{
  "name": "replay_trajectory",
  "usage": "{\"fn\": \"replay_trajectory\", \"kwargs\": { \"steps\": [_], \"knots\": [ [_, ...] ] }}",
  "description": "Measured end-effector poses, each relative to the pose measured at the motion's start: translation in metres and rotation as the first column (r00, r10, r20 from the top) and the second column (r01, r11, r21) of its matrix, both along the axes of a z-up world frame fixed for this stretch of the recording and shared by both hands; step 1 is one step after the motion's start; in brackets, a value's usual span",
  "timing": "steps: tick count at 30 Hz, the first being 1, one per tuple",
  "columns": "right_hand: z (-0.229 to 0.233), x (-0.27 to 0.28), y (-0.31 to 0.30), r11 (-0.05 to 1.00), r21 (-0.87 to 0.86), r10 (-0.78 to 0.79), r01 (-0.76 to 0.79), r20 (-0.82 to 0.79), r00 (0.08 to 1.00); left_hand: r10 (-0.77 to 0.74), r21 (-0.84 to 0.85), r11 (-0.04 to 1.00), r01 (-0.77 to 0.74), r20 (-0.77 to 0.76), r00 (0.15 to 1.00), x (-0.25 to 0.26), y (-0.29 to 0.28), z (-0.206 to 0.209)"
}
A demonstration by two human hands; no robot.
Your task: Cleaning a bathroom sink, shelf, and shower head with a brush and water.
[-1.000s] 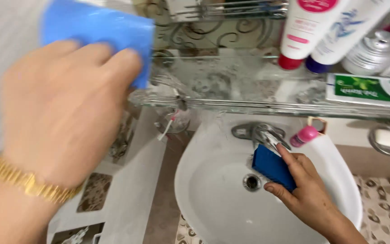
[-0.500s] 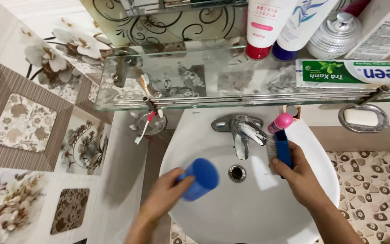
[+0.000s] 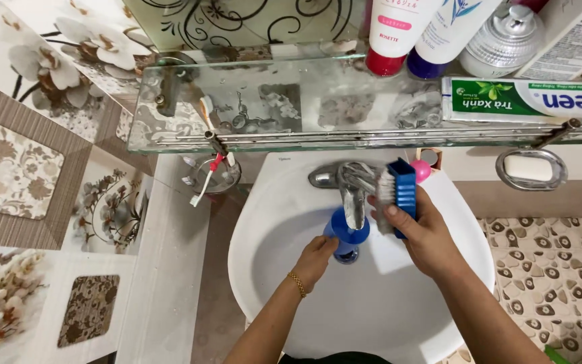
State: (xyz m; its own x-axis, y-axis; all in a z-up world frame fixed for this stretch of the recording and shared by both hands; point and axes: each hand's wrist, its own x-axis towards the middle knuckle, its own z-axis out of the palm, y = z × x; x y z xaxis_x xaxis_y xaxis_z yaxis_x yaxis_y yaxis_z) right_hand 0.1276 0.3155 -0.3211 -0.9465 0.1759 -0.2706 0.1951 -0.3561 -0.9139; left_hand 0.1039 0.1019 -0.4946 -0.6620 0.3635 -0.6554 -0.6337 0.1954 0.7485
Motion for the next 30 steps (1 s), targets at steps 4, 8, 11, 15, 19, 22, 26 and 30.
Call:
{"fn": "replay_trajectory", "kwargs": {
  "steps": [4, 8, 11, 15, 19, 22, 26, 30],
  "knots": [
    [-0.001, -0.006, 0.004, 0.998, -0.059, 0.02, -0.022, -0.036, 0.999, 0.012, 0.043, 0.999, -0.013, 0.037, 0.999, 0.001, 0.004, -0.002],
    [0.017, -0.003, -0.001, 1.0, -0.015, 0.015, -0.014, 0.054, 0.998, -0.014, 0.025, 1.0, 0.013, 0.049, 0.999, 0.004, 0.002, -0.011],
    [0.009, 0.003, 0.001, 0.993, 0.091, 0.08, -0.077, -0.025, 0.997, 0.013, 0.005, 1.0, -0.014, 0.094, 0.996, 0.004, -0.001, -0.004],
    [-0.009, 0.015, 0.01, 0.98, 0.187, 0.064, -0.069, 0.031, 0.997, 0.041, 0.058, 0.997, -0.043, 0.044, 0.998, 0.008, -0.009, -0.035],
    [-0.027, 0.029, 0.022, 0.984, 0.177, -0.02, -0.013, 0.186, 0.982, 0.021, -0.015, 1.0, -0.02, 0.119, 0.993, 0.005, -0.011, 0.017],
    [-0.05, 0.042, 0.031, 0.977, 0.209, -0.008, -0.034, 0.198, 0.98, -0.014, -0.012, 1.0, 0.015, 0.055, 0.998, 0.006, -0.013, -0.003],
    [-0.059, 0.046, 0.032, 0.961, 0.274, -0.044, -0.03, 0.259, 0.965, -0.031, -0.03, 0.999, 0.033, 0.049, 0.998, 0.007, -0.012, -0.005],
    [-0.055, 0.045, 0.029, 0.956, 0.289, -0.031, -0.06, 0.301, 0.953, -0.022, -0.024, 0.999, 0.023, 0.046, 0.999, 0.008, -0.011, 0.007]
  ]
}}
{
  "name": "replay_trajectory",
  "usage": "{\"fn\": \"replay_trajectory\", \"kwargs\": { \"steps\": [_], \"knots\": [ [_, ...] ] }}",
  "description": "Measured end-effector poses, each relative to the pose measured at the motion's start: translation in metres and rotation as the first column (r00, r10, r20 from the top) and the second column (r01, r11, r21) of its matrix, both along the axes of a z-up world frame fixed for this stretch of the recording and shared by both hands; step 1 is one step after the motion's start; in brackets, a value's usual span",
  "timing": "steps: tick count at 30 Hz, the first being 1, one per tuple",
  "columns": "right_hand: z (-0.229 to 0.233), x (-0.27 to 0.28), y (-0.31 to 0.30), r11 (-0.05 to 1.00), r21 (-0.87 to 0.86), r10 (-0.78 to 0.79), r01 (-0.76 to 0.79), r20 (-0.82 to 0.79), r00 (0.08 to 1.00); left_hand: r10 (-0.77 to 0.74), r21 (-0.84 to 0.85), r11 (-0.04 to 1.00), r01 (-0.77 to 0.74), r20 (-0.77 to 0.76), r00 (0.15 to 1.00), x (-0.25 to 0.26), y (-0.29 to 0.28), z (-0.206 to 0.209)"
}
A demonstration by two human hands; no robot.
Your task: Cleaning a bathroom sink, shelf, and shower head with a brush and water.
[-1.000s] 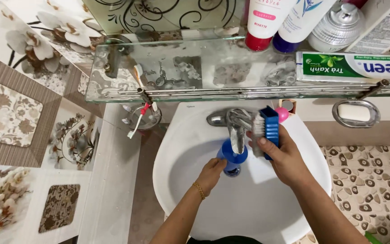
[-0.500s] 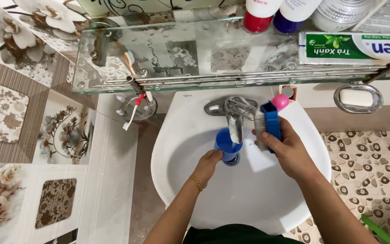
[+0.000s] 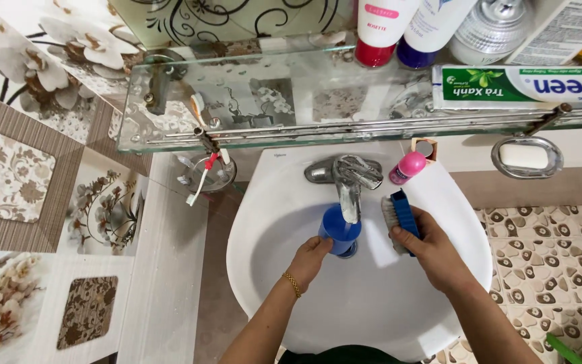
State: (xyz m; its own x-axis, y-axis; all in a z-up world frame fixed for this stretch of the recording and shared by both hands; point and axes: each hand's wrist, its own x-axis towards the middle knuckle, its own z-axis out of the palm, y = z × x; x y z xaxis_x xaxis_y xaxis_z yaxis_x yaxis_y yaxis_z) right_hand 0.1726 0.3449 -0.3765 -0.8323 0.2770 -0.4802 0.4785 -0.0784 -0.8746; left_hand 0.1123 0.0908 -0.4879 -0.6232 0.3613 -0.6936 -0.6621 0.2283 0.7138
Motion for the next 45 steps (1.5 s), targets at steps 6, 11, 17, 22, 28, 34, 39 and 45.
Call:
{"fn": "replay_trajectory", "kwargs": {
  "steps": [6, 11, 17, 22, 28, 34, 39, 45],
  "knots": [
    [-0.012, 0.001, 0.001, 0.999, 0.004, 0.05, -0.05, -0.059, 0.997, -0.051, -0.058, 0.997, 0.05, -0.008, 0.999, 0.002, -0.001, 0.015],
    [-0.012, 0.002, 0.004, 0.998, 0.015, 0.06, -0.059, -0.065, 0.996, -0.066, -0.07, 0.995, 0.068, 0.028, 0.997, 0.002, 0.002, 0.022],
    [-0.009, 0.001, 0.002, 0.996, 0.019, 0.09, -0.09, -0.036, 0.995, -0.048, -0.061, 0.997, 0.05, 0.036, 0.998, 0.003, 0.003, 0.02],
    [-0.005, -0.001, -0.002, 0.995, 0.028, 0.093, -0.096, 0.093, 0.991, -0.031, -0.057, 0.998, 0.029, -0.039, 0.999, 0.007, -0.005, 0.008],
    [-0.028, 0.002, 0.007, 0.995, 0.047, 0.08, -0.083, 0.064, 0.995, -0.04, -0.2, 0.979, -0.03, -0.341, 0.939, 0.017, -0.054, 0.093],
    [-0.051, 0.005, 0.013, 0.995, 0.046, 0.083, -0.085, 0.038, 0.996, -0.036, -0.057, 0.998, 0.007, -0.53, 0.848, 0.006, -0.151, 0.211],
    [-0.063, 0.002, 0.002, 0.991, -0.013, 0.131, -0.13, 0.096, 0.987, -0.102, -0.136, 0.99, 0.021, -0.623, 0.776, -0.015, -0.154, 0.376],
    [-0.053, 0.008, -0.007, 0.975, -0.019, 0.222, -0.221, 0.033, 0.975, -0.411, -0.487, 0.873, 0.01, -0.726, 0.552, -0.065, -0.115, 0.478]
  ]
}}
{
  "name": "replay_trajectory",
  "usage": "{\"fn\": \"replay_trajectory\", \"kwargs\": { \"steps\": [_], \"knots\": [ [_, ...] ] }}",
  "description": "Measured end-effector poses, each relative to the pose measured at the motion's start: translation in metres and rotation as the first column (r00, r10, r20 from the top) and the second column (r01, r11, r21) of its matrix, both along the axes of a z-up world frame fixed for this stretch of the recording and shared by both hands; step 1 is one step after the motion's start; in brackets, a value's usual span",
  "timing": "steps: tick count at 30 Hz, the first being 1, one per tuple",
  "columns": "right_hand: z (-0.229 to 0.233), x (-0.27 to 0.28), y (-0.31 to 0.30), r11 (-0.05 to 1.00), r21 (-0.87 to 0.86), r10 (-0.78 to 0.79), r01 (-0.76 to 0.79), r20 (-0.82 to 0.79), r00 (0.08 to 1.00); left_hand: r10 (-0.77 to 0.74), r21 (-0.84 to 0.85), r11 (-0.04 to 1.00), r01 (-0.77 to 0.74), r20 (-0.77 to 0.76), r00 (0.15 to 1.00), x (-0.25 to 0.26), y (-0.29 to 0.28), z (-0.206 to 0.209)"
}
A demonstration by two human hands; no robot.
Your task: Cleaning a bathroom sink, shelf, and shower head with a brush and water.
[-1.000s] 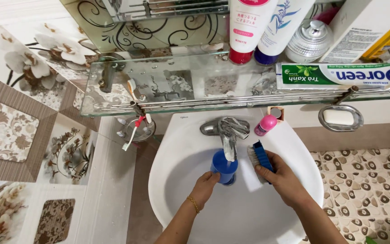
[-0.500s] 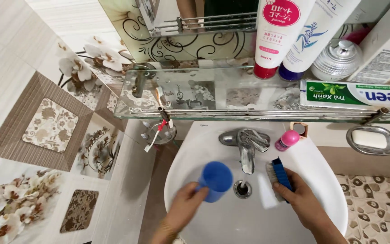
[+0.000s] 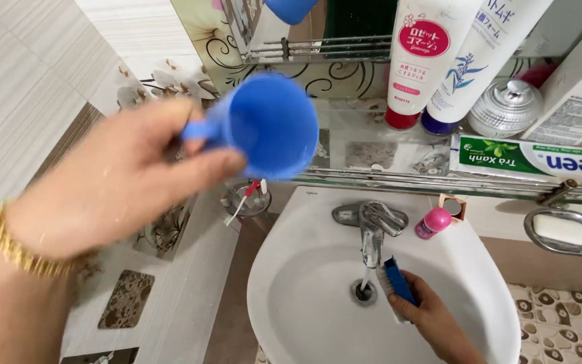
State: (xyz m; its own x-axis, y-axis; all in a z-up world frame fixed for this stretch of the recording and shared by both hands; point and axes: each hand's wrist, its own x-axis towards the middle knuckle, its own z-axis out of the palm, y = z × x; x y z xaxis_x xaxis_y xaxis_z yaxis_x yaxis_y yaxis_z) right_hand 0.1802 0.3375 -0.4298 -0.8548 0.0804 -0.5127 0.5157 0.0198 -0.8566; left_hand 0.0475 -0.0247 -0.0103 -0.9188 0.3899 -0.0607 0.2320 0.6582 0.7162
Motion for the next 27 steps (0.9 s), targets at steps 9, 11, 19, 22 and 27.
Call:
{"fn": "replay_trajectory", "kwargs": {
  "steps": [9, 11, 19, 22, 27],
  "knots": [
    [-0.016, 0.007, 0.016, 1.0, 0.014, -0.009, 0.008, 0.115, 0.993, -0.379, -0.579, 0.791, -0.197, -0.717, 0.586, -0.059, 0.045, 0.008],
    [-0.016, 0.006, 0.017, 1.0, 0.022, -0.012, 0.01, 0.128, 0.992, -0.408, -0.604, 0.754, -0.259, -0.739, 0.537, -0.063, 0.04, 0.004],
    [0.016, -0.004, -0.01, 0.995, 0.021, 0.094, -0.098, 0.132, 0.987, -0.439, -0.505, 0.653, -0.564, -0.86, 0.261, -0.047, -0.012, -0.006],
    [0.02, -0.004, -0.02, 0.985, -0.005, 0.173, -0.173, 0.061, 0.983, -0.48, -0.448, 0.531, -0.72, -0.859, 0.18, -0.021, -0.033, -0.014],
    [0.034, -0.001, -0.022, 0.93, 0.197, 0.281, -0.309, 0.16, 0.946, 0.163, -0.227, 0.811, -0.54, -0.798, 0.58, 0.058, -0.105, -0.093]
  ]
}}
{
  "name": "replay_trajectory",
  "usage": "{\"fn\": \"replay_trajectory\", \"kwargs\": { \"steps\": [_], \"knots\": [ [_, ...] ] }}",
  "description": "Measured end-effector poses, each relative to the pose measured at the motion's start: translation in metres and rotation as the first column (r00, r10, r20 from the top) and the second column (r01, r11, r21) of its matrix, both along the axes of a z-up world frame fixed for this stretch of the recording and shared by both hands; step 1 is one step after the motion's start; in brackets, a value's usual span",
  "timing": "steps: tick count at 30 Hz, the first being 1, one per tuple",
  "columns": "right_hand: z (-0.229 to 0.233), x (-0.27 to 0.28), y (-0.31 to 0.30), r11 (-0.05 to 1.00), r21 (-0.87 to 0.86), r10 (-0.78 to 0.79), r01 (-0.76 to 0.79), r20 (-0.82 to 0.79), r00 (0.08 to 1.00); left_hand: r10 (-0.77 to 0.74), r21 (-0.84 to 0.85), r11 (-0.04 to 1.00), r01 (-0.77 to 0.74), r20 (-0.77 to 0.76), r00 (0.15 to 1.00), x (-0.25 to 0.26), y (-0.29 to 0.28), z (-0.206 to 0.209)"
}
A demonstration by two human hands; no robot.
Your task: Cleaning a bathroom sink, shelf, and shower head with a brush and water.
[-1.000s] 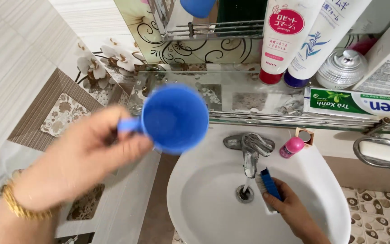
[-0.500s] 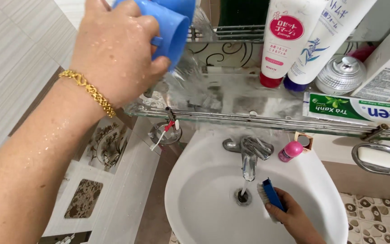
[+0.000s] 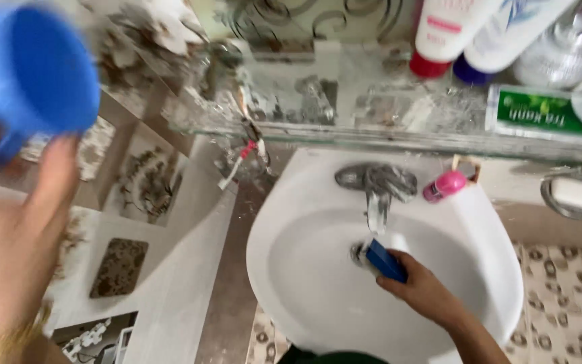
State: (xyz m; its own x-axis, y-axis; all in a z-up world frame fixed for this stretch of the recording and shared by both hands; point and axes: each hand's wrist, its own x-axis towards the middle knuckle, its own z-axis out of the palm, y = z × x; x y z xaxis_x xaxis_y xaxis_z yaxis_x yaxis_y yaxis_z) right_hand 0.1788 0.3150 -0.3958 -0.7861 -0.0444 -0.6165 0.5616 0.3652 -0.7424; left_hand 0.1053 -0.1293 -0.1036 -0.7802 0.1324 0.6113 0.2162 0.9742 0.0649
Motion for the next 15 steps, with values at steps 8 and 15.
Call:
{"fn": "replay_trajectory", "kwargs": {
  "steps": [8, 15],
  "knots": [
    [0.002, 0.005, -0.008, 0.923, 0.321, 0.191, -0.21, 0.09, 0.977, -0.162, 0.819, 0.462, -0.341, 0.456, 0.875, 0.06, -0.046, -0.159],
    [-0.058, -0.013, -0.042, 0.961, 0.118, 0.247, -0.249, 0.032, 0.969, -0.503, 0.829, 0.214, -0.516, 0.547, 0.669, 0.006, 0.018, -0.273]
  ]
}}
